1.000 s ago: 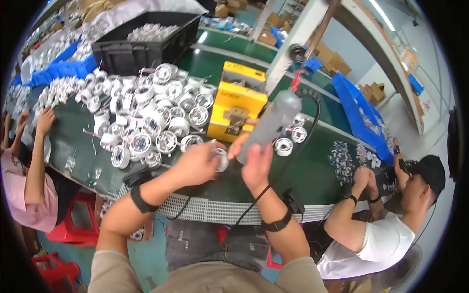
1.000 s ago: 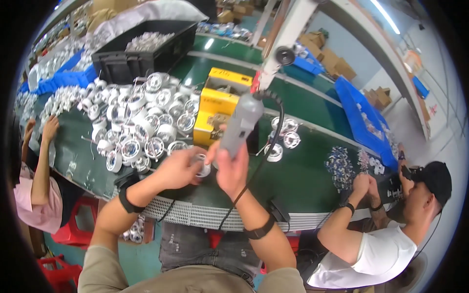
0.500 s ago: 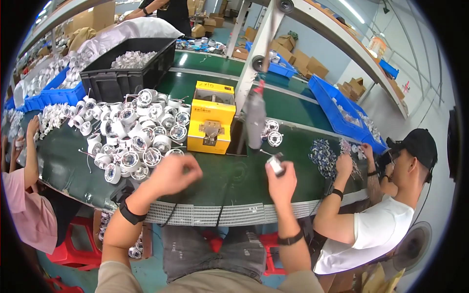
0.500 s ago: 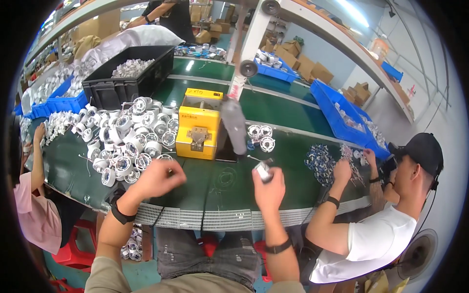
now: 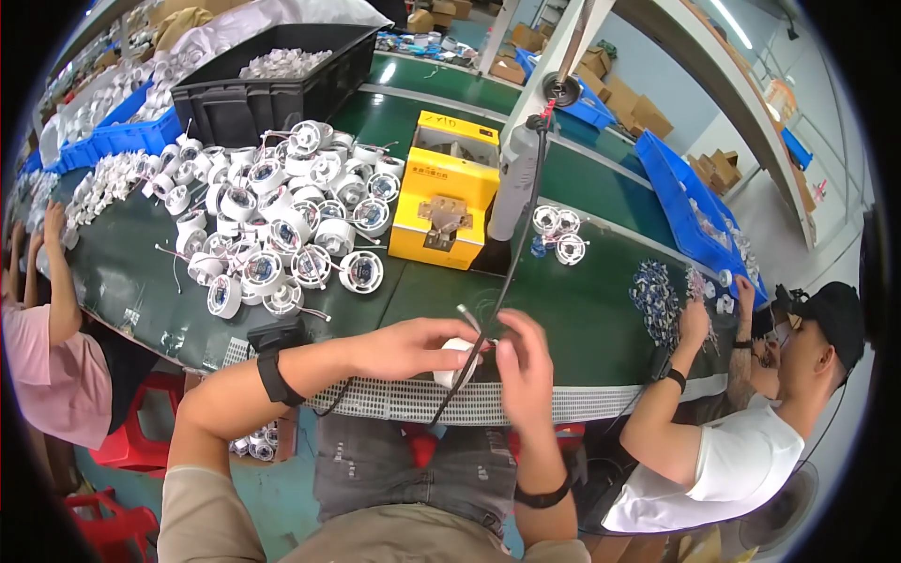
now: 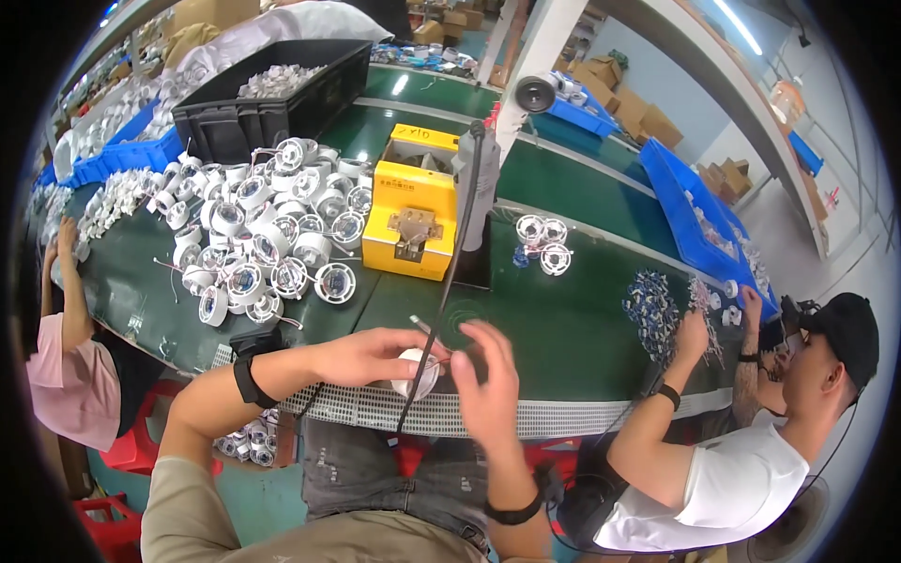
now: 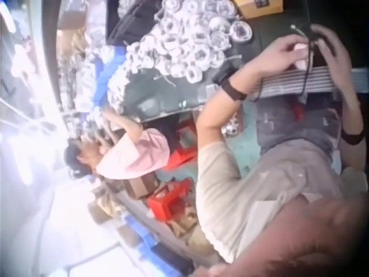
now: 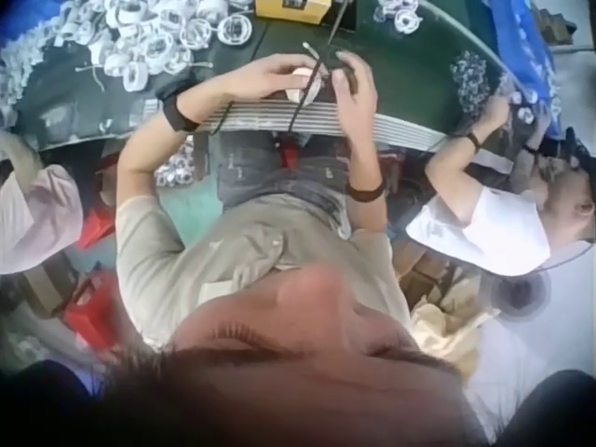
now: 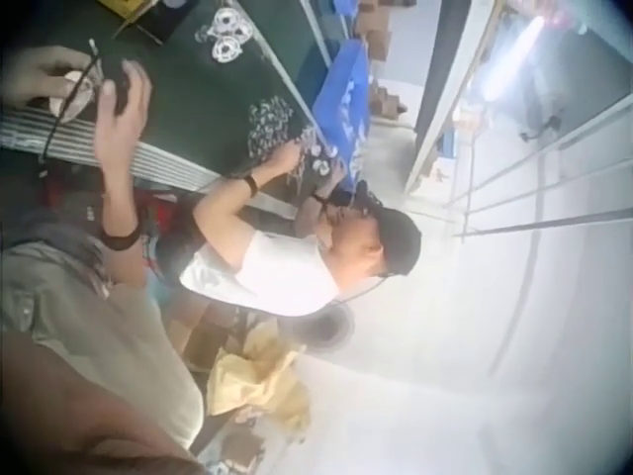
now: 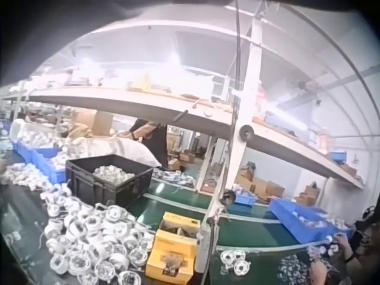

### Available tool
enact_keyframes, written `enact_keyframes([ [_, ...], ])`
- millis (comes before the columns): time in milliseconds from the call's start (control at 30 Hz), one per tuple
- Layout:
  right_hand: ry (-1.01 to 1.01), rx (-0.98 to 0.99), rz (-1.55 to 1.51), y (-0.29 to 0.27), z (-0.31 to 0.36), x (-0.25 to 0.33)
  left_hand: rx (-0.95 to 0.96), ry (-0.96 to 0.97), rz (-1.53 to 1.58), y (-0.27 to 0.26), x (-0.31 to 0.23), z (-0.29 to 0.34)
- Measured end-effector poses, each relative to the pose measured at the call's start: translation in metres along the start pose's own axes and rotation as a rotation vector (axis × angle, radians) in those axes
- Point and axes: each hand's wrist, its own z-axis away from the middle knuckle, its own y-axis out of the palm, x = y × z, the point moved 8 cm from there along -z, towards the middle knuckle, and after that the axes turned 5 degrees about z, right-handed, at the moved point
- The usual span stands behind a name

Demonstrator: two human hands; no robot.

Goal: Assembling small electronic housing components using a suspended electric screwdriver on a factory production line.

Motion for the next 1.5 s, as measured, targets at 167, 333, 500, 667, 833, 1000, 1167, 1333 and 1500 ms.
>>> enact_keyframes([
  [167, 0.574, 0.511, -0.703, 0.059, 0.016, -0.034, -0.143, 0.088, -0.085, -0.016, -0.009, 0.003],
  [333, 0.545, 0.425, -0.79, 0.051, 0.019, -0.038, -0.306, -0.067, -0.155, -0.031, -0.004, 0.004],
  [500, 0.409, 0.424, -0.659, 0.055, 0.017, -0.013, -0.4, -0.167, 0.314, -0.032, 0.007, 0.005],
  [667, 0.116, 0.29, -0.303, 0.055, 0.011, 0.004, -0.436, -0.214, 0.435, -0.036, 0.011, 0.008],
  [833, -0.01, 0.142, -0.143, 0.05, 0.01, 0.016, -0.467, -0.273, 0.375, -0.038, 0.014, 0.008],
  [1000, 0.018, 0.168, -0.196, 0.049, 0.007, 0.022, -0.452, -0.28, 0.326, -0.035, 0.013, 0.007],
  [1167, 0.21, 0.228, -0.16, 0.055, 0.01, 0.001, -0.332, -0.139, 0.37, -0.026, 0.014, -0.003],
  [1333, 0.071, 0.022, -0.099, 0.033, 0.006, 0.016, -0.454, 0.002, 0.349, -0.038, 0.004, 0.013],
  [1500, -0.186, -0.011, 0.022, 0.011, 0.001, 0.018, -0.518, 0.038, 0.316, -0.034, -0.002, 0.005],
])
